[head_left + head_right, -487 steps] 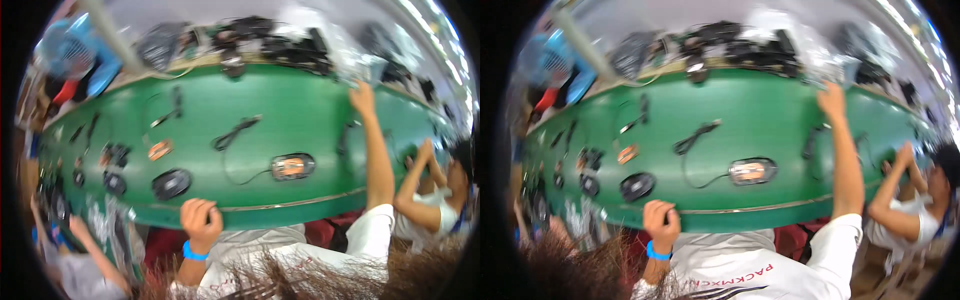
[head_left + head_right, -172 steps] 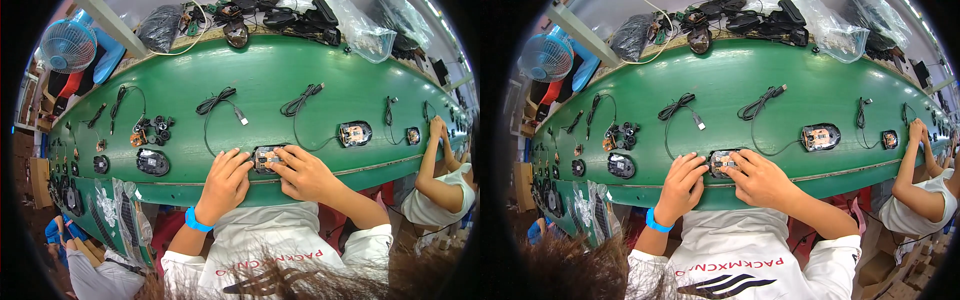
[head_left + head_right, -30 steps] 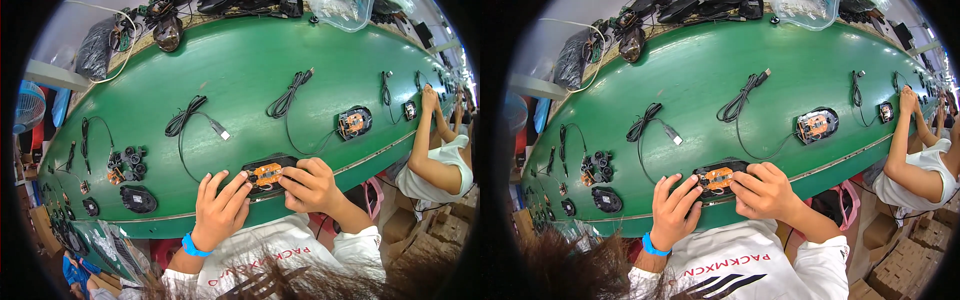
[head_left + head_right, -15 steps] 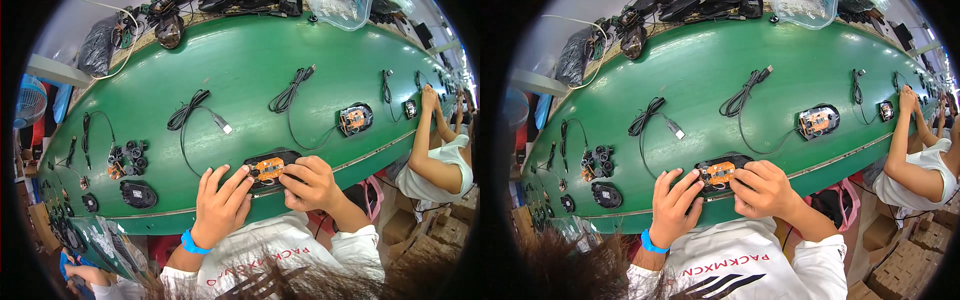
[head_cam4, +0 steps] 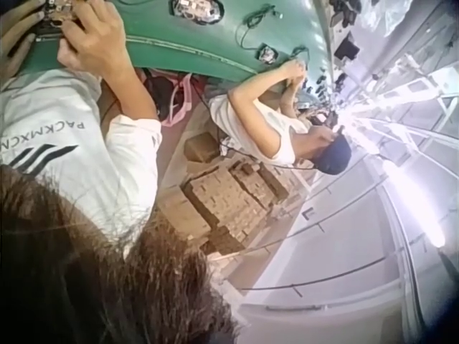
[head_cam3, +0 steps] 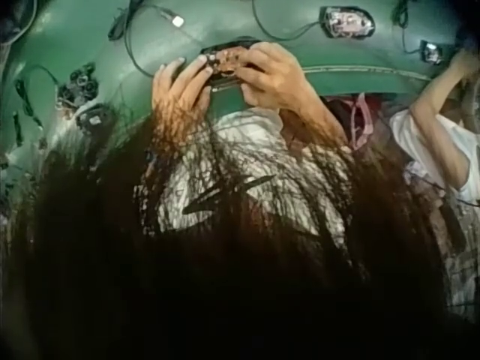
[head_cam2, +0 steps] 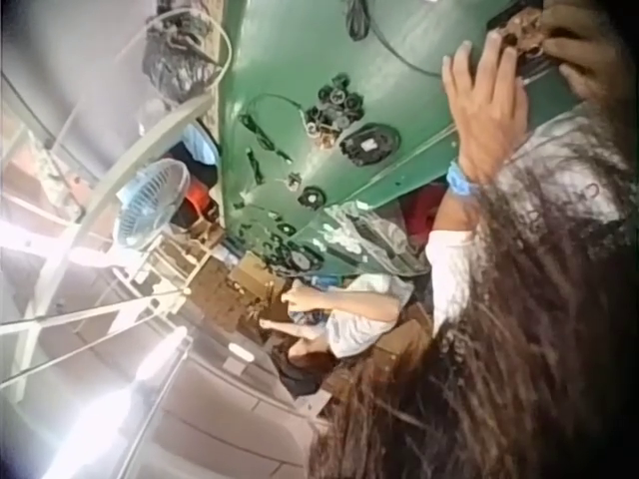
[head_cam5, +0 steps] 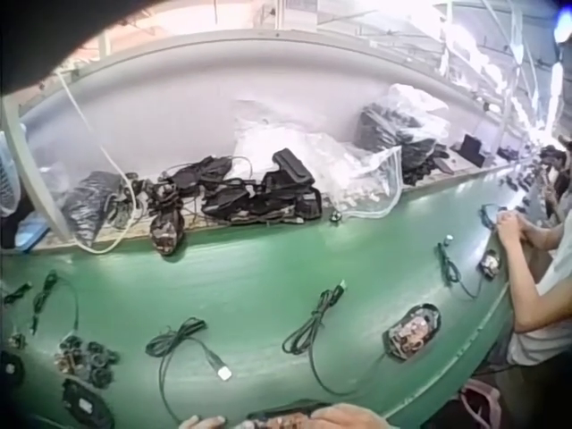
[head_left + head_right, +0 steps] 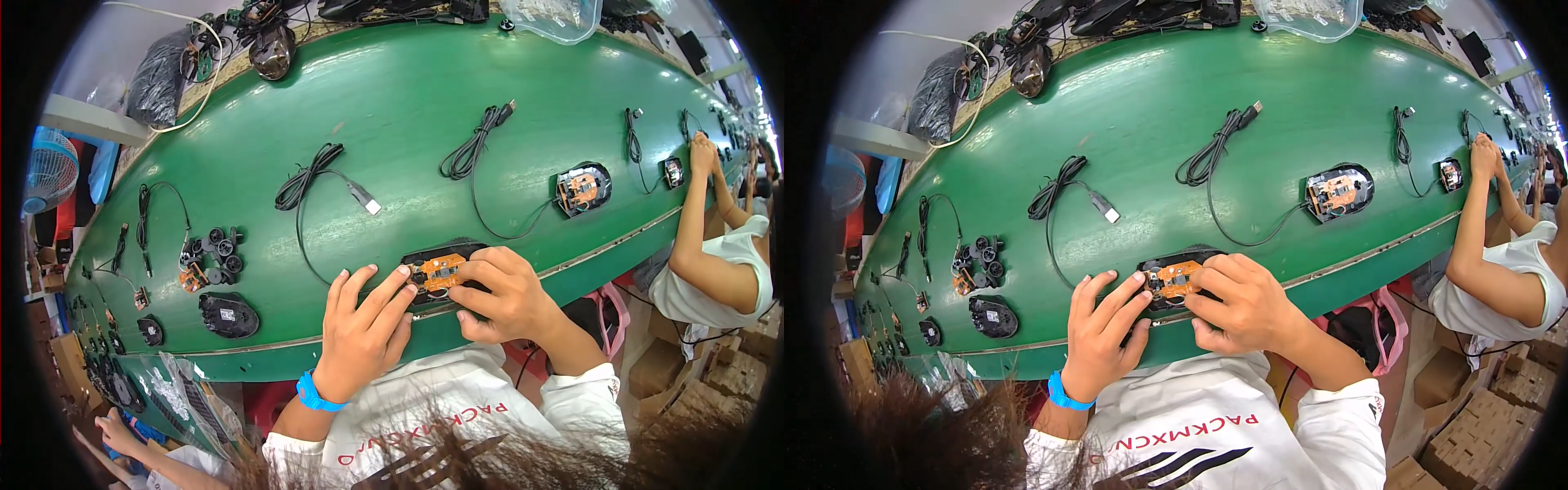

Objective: Assembling electronic components, circuit boards, and cables into computer mouse housings on an assembly line.

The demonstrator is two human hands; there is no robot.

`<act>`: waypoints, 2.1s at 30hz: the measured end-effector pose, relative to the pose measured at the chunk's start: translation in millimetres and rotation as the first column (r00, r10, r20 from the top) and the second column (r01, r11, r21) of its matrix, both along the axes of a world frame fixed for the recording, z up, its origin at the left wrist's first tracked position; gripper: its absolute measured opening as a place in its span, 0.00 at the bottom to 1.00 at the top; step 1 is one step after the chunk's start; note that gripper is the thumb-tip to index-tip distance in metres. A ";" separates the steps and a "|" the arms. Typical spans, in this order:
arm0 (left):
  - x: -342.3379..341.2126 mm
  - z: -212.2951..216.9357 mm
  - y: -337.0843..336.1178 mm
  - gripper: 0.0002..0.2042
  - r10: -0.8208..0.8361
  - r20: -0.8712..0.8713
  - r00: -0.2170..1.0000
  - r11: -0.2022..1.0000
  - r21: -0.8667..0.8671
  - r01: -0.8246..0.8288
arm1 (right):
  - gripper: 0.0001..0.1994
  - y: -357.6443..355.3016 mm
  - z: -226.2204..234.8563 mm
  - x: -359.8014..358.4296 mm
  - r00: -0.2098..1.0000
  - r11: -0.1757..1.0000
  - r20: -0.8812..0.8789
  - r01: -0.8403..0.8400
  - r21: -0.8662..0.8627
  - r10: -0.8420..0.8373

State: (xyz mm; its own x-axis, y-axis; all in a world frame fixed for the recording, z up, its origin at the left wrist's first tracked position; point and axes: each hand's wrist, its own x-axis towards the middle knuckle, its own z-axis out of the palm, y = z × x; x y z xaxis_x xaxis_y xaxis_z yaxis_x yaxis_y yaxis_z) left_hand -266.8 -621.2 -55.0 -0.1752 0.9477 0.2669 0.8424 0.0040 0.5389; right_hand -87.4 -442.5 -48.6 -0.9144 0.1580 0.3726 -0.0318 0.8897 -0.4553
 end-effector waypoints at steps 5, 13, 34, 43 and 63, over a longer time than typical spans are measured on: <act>-2.0 0.3 -0.8 0.22 -0.005 -0.001 1.000 1.000 -0.008 0.005 | 0.15 -1.3 1.7 -1.1 1.000 1.000 0.015 0.020 -0.001 -0.020; -3.1 4.3 -2.2 0.22 -0.018 -0.002 1.000 1.000 -0.017 0.018 | 0.16 -4.4 3.8 -1.2 0.999 0.999 0.035 0.036 0.015 -0.036; -11.4 16.2 -2.4 0.21 -0.069 -0.071 0.995 0.997 -0.050 0.066 | 0.15 -21.1 4.7 -13.1 0.939 0.908 -0.166 0.335 0.252 -0.300; -16.3 14.5 -0.8 0.20 -0.105 -0.078 0.991 0.994 -0.021 0.104 | 0.12 -23.3 4.8 -14.3 0.930 0.908 -0.202 0.350 0.232 -0.307; -24.8 20.7 -17.7 0.20 -0.062 0.065 0.996 0.994 0.095 0.056 | 0.12 -29.4 7.7 -19.4 0.840 0.871 -0.269 0.491 0.009 -0.471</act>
